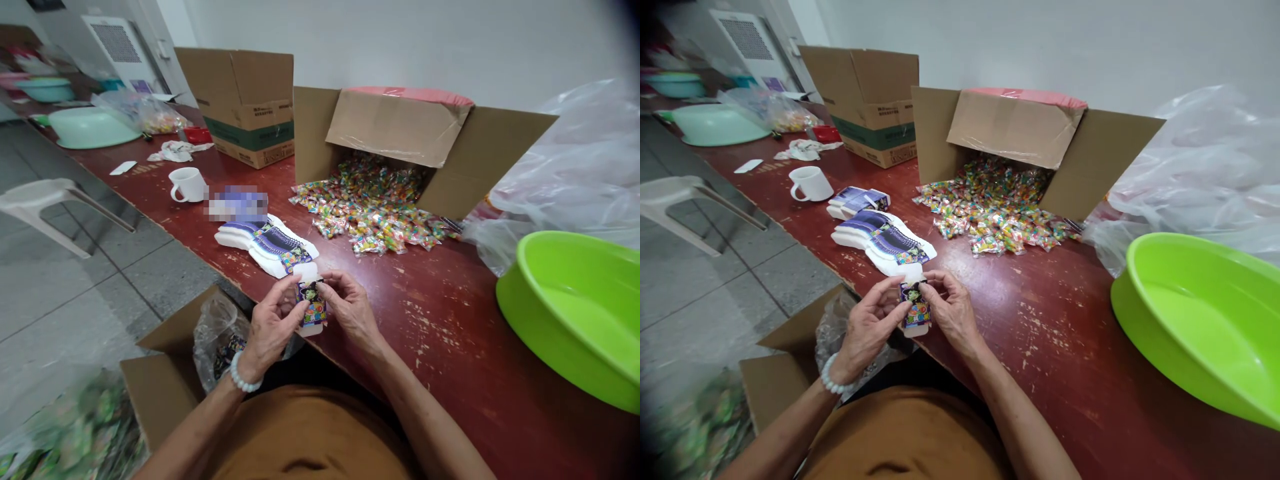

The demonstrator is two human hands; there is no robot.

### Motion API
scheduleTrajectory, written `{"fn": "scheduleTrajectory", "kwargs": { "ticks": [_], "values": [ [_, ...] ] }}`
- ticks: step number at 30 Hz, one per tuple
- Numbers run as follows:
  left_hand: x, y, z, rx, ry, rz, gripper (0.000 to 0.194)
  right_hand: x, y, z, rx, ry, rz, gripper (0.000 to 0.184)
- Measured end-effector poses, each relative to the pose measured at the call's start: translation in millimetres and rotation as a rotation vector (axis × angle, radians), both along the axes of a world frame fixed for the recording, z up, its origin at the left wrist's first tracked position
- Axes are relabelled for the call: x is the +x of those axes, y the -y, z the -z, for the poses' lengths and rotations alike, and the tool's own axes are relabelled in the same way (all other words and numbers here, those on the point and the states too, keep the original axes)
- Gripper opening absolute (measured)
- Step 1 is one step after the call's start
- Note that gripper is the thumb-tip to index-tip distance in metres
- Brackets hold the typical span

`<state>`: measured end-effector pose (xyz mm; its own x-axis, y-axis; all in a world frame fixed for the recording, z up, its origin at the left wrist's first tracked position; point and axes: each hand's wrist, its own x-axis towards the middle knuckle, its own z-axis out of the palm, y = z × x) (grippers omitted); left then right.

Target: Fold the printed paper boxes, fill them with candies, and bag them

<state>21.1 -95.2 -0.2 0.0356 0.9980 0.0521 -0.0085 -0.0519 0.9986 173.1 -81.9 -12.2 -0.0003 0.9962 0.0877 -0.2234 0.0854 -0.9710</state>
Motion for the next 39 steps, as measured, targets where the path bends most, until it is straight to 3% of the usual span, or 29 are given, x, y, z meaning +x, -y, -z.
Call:
{"fn": "scheduleTrajectory", "kwargs": {
  "ticks": [4,10,13,16,19,21,23,26,29,39],
  "values": [
    [-7.0,-5.2,-0.5,-0.062,0.0,0.065,0.03,7.7,-5.8,-2.6,-0.037,0.047,-0.001,0.024],
    [-10.7,-10.0,-6.7,-0.048,-0.085,0.142,0.022,19.4,-16.6,-9.6,-0.234,-0.123,-0.206,0.045],
    [-9.7,-10.2,-6.2,-0.08,0.016,0.157,0.02,19.2,-13.9,-10.8,-0.127,0.008,-0.247,0.035],
    [-7.0,-8.2,-4.3,-0.211,0.239,0.141,0.032,15.9,-8.6,-8.8,0.053,0.194,-0.124,0.021],
    [-3.8,-5.7,-4.1,-0.438,0.379,0.266,0.043,12.8,-4.3,-5.7,0.188,0.335,-0.017,0.013],
    [-1.8,-4.8,-4.4,-0.591,0.42,0.34,0.051,11.6,-2.4,-4.4,0.238,0.425,-0.052,0.014],
    [0.6,-4.8,-4.3,-0.668,0.436,0.32,0.054,10.8,-1.5,-4.2,0.198,0.426,-0.111,0.019],
    [4.8,-6.1,-3.2,-0.619,0.423,0.25,0.057,9.5,-2.4,-6.1,0.015,0.219,-0.217,0.022],
    [8.6,-8.1,-1.4,-0.545,0.38,0.242,0.063,8.0,-5.9,-10.5,-0.057,0.035,-0.309,0.02],
    [7.4,-12.4,10.3,-0.453,0.283,0.228,0.073,2.6,-19.6,-15.8,-0.134,0.059,-0.185,0.021]
  ]
}}
